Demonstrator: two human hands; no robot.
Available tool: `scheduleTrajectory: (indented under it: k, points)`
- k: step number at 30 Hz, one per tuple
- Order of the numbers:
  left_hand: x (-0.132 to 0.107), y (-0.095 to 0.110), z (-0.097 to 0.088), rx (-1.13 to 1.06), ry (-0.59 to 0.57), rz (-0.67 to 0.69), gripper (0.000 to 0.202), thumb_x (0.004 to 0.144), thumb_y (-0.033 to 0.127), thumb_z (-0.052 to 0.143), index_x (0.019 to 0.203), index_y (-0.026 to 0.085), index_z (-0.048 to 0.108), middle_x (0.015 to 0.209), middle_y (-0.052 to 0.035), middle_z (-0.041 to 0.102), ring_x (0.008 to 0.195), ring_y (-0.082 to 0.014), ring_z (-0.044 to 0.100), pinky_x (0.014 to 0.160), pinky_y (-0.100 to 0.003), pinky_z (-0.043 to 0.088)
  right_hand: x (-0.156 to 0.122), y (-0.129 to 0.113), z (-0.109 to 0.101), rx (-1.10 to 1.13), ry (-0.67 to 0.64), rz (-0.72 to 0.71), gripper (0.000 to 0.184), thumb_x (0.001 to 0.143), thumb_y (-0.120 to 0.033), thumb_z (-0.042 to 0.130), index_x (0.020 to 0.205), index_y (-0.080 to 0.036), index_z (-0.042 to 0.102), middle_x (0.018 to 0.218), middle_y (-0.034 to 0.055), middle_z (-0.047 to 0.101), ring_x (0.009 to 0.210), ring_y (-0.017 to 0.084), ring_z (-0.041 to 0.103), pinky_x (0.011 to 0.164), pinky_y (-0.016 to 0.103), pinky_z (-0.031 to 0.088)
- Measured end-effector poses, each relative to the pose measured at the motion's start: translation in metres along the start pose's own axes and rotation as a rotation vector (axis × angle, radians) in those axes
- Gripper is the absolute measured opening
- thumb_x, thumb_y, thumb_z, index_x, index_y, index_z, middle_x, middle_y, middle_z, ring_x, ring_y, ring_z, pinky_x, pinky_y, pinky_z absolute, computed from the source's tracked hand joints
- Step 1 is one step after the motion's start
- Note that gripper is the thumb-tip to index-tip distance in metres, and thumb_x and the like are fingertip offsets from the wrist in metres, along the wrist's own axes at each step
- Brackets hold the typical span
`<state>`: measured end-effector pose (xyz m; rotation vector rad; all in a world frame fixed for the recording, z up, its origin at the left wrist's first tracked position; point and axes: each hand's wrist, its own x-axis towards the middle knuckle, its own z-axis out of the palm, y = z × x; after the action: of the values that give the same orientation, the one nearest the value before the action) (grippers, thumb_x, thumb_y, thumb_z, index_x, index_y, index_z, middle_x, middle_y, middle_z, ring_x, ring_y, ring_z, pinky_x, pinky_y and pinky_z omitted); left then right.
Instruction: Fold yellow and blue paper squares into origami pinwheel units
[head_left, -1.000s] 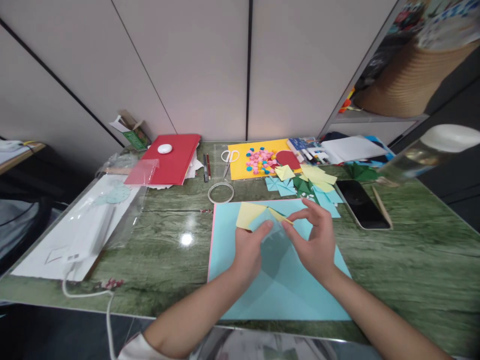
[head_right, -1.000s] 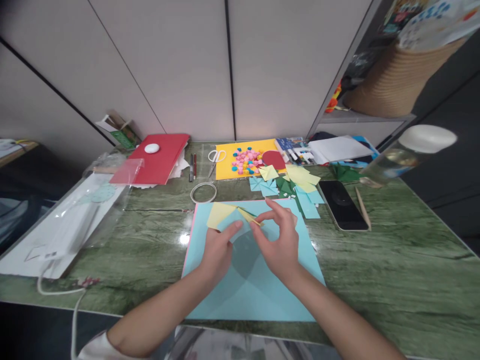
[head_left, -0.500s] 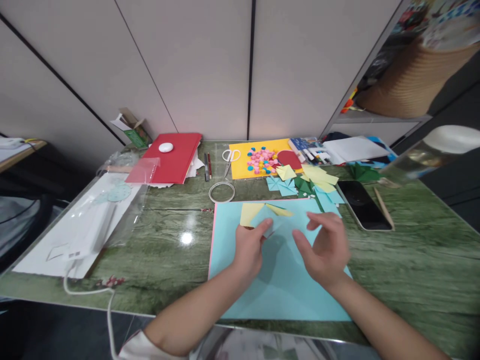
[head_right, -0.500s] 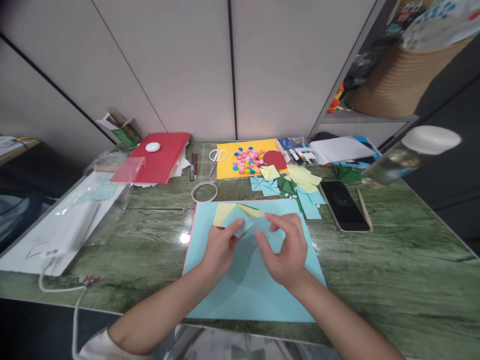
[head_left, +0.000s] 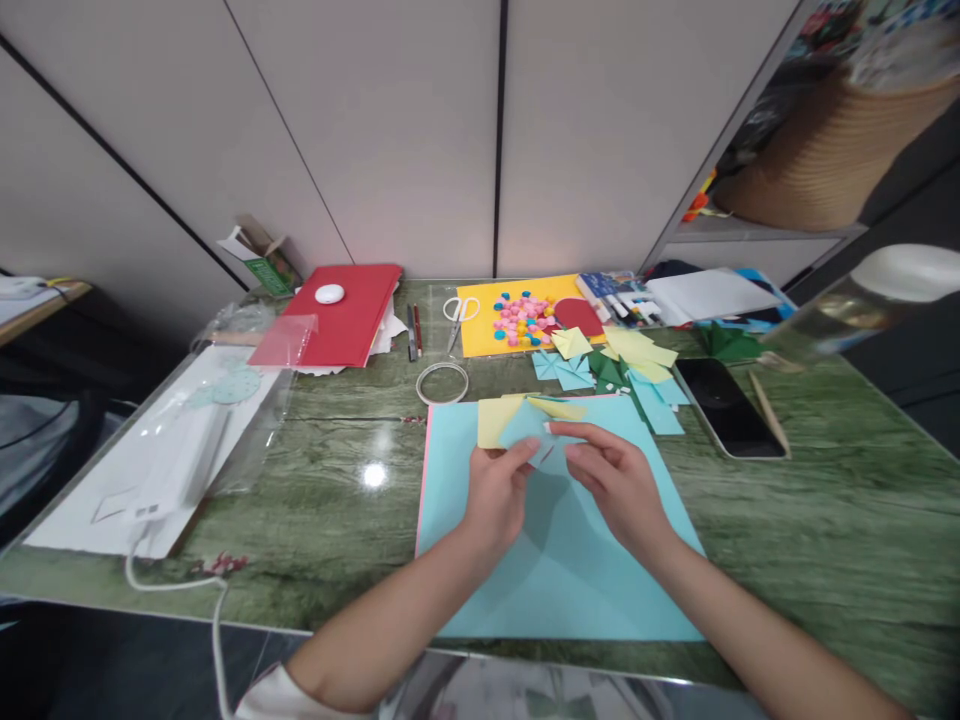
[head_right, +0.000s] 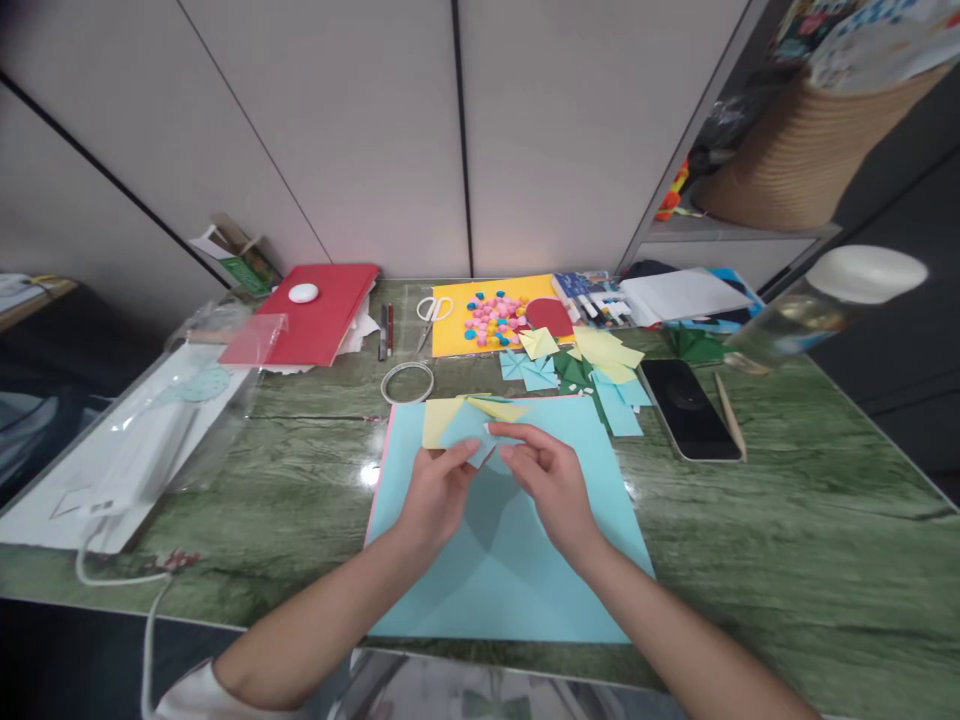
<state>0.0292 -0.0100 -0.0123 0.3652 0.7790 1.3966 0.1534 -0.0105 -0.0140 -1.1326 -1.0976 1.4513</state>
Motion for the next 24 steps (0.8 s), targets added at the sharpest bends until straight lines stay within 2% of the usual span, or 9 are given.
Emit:
scheduleTrajectory:
  k: [6, 9, 10, 12, 15, 16, 18, 21, 24]
  points:
    - [-0.001, -0.001, 0.000, 0.049, 0.016, 0.019, 0.036, 0.064, 0.011, 0.070, 0.099, 0.021, 0.063, 0.090, -0.0018, 0.068, 0.084, -0.0146, 0.061, 0.075, -0.028, 0.047, -0.001, -0.003, 0.003, 0.093, -0.065, 0.047, 0.029, 0.078, -0.024, 0.058, 0.105, -0.013, 0.062, 0.049, -0.0092, 0.018, 0.046, 0.006, 0.016, 0.046, 0.025, 0.012]
    - [-0.002, 0.001, 0.001, 0.060, 0.023, 0.013, 0.035, 0.064, 0.013, 0.071, 0.097, 0.021, 0.063, 0.087, -0.0009, 0.067, 0.081, -0.0144, 0.061, 0.074, -0.029, 0.048, -0.004, -0.003, 0.000, -0.009, -0.055, -0.020, 0.030, 0.080, -0.027, 0.055, 0.107, -0.015, 0.060, 0.049, -0.0092, 0.018, 0.045, 0.007, 0.018, 0.045, 0.024, 0.014]
    - [-0.002, 0.002, 0.001, 0.061, 0.026, 0.008, 0.034, 0.063, 0.014, 0.071, 0.096, 0.021, 0.064, 0.086, -0.0004, 0.068, 0.079, -0.0142, 0.061, 0.073, -0.029, 0.049, -0.005, -0.002, -0.001, -0.089, -0.036, -0.082, 0.028, 0.081, -0.027, 0.054, 0.106, -0.016, 0.060, 0.049, -0.0088, 0.021, 0.045, 0.007, 0.021, 0.045, 0.024, 0.017]
    - [-0.002, 0.003, 0.001, 0.065, 0.034, -0.004, 0.033, 0.063, 0.016, 0.071, 0.094, 0.020, 0.064, 0.083, 0.0001, 0.068, 0.077, -0.0141, 0.061, 0.073, -0.030, 0.049, -0.008, -0.001, -0.004, -0.300, 0.036, -0.318, 0.026, 0.079, -0.025, 0.056, 0.104, -0.021, 0.059, 0.050, -0.0074, 0.032, 0.047, 0.008, 0.031, 0.048, 0.024, 0.027]
    - [-0.003, 0.003, 0.001, 0.078, 0.048, -0.034, 0.032, 0.061, 0.017, 0.072, 0.092, 0.020, 0.065, 0.082, -0.0003, 0.068, 0.076, -0.0148, 0.062, 0.071, -0.030, 0.050, -0.007, 0.000, -0.008, -0.607, 0.257, -0.795, 0.036, 0.070, -0.021, 0.065, 0.104, -0.026, 0.057, 0.065, -0.0028, 0.052, 0.063, 0.014, 0.049, 0.066, 0.033, 0.041]
    - [-0.003, 0.002, 0.001, 0.085, 0.047, -0.044, 0.031, 0.060, 0.017, 0.073, 0.091, 0.019, 0.065, 0.082, -0.0008, 0.068, 0.076, -0.0153, 0.062, 0.071, -0.030, 0.050, -0.005, -0.001, -0.008, -0.678, 0.347, -0.877, 0.043, 0.067, -0.022, 0.068, 0.107, -0.027, 0.054, 0.074, -0.0005, 0.057, 0.073, 0.017, 0.053, 0.073, 0.037, 0.042]
    - [-0.004, -0.001, 0.001, 0.104, 0.043, -0.066, 0.031, 0.059, 0.018, 0.073, 0.089, 0.018, 0.066, 0.083, -0.0021, 0.069, 0.077, -0.0163, 0.063, 0.070, -0.030, 0.051, 0.000, -0.003, -0.008, -0.748, 0.433, -0.857, 0.055, 0.066, -0.025, 0.070, 0.116, -0.027, 0.047, 0.089, 0.0027, 0.060, 0.090, 0.022, 0.055, 0.084, 0.044, 0.040]
    - [-0.006, -0.001, 0.002, 0.140, -0.001, -0.123, 0.034, 0.059, 0.020, 0.074, 0.092, 0.019, 0.066, 0.088, -0.0040, 0.069, 0.080, -0.0182, 0.064, 0.072, -0.032, 0.051, 0.008, -0.010, -0.010, -0.668, 0.392, -0.641, 0.059, 0.073, -0.025, 0.065, 0.126, -0.025, 0.038, 0.083, 0.0016, 0.064, 0.090, 0.021, 0.058, 0.091, 0.047, 0.037]
    - [-0.002, 0.014, -0.001, 0.268, -0.211, -0.313, 0.037, 0.062, 0.027, 0.073, 0.097, 0.020, 0.065, 0.092, -0.0070, 0.069, 0.083, -0.0215, 0.065, 0.075, -0.036, 0.051, 0.014, -0.018, -0.020, -0.572, 0.379, -0.552, 0.060, 0.072, -0.025, 0.067, 0.125, -0.023, 0.040, 0.075, -0.0003, 0.064, 0.084, 0.019, 0.060, 0.091, 0.044, 0.038]
